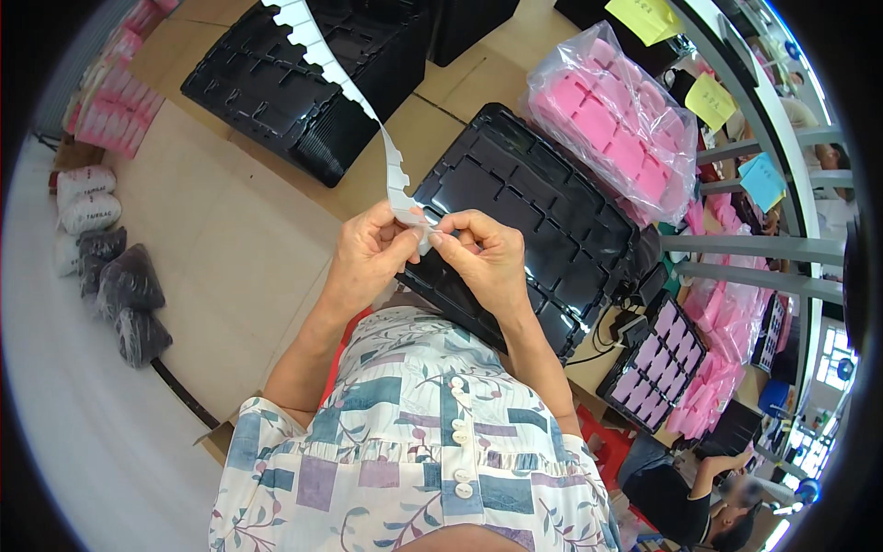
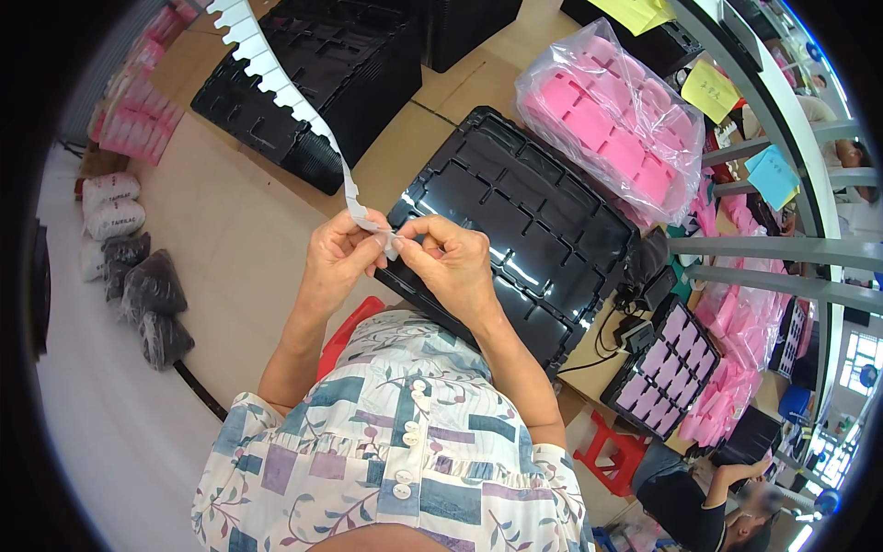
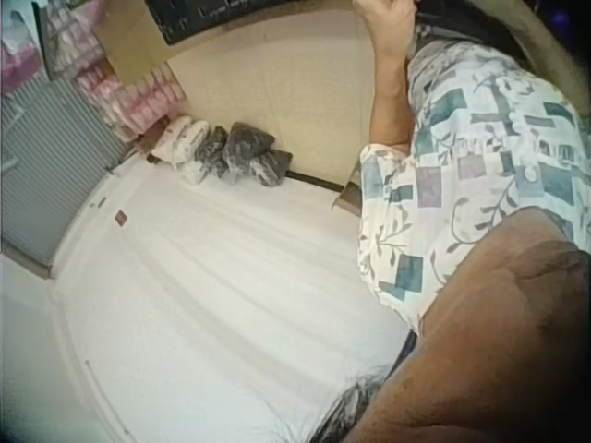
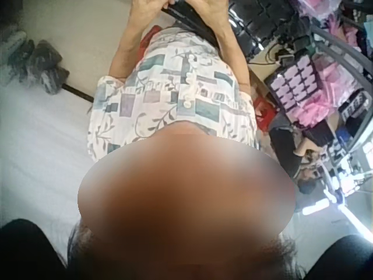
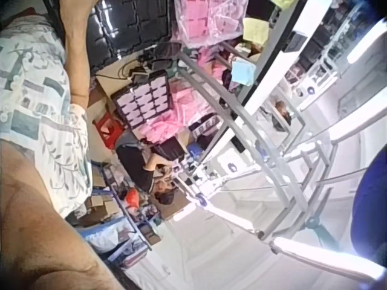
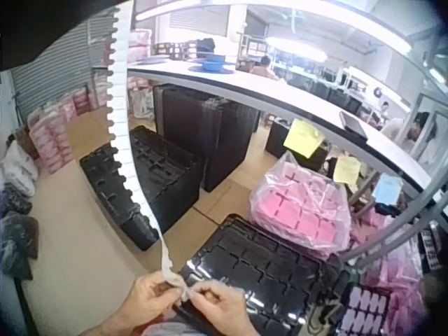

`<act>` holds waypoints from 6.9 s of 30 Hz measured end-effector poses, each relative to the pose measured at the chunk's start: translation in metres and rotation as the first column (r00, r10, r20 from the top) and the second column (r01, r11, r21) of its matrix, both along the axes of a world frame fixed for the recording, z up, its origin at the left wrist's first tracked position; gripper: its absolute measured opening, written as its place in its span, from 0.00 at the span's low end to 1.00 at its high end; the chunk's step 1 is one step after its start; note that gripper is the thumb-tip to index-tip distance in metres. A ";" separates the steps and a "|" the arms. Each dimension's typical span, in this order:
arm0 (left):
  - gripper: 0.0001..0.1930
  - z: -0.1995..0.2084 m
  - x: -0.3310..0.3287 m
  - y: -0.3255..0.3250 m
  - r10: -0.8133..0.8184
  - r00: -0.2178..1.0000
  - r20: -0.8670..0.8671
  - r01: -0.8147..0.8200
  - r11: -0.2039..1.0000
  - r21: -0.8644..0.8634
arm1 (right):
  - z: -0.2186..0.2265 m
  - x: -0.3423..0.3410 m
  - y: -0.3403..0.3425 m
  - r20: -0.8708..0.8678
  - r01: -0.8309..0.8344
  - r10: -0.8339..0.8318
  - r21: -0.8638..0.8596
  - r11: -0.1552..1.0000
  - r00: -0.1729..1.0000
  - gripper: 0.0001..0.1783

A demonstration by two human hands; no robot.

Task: The person applies small white adhesive strips to the surface of a black plastic tray. They then place a pink foam insert into the tray and press it down to secure it. The person repeats this process with multiple trays, handling them one at a time.

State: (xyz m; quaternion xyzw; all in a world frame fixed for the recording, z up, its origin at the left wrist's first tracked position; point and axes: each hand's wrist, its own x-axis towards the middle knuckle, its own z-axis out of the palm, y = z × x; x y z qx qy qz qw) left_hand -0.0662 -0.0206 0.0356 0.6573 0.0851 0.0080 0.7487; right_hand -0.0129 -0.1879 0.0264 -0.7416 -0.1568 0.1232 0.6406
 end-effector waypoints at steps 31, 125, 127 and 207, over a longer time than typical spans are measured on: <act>0.09 -0.033 -0.053 0.047 0.155 0.983 -0.094 -0.122 0.949 0.292 | -0.036 -0.067 -0.229 -0.119 -0.154 0.103 -0.611 0.777 0.988 0.05; 0.40 -0.081 0.319 -0.160 -0.470 0.857 -0.211 0.106 0.561 -0.821 | 0.005 0.241 -0.268 0.072 0.249 -0.243 -0.088 0.964 0.967 0.08; 0.37 -0.116 0.353 -0.142 -0.682 0.725 -0.097 0.260 0.401 -0.878 | 0.005 0.244 -0.260 0.030 0.234 -0.234 0.022 0.972 0.972 0.07; 0.30 -0.074 0.029 -0.010 -0.154 0.986 0.056 0.046 0.584 0.810 | -0.068 -0.123 -0.160 0.339 0.619 -0.612 -0.714 0.328 0.714 0.10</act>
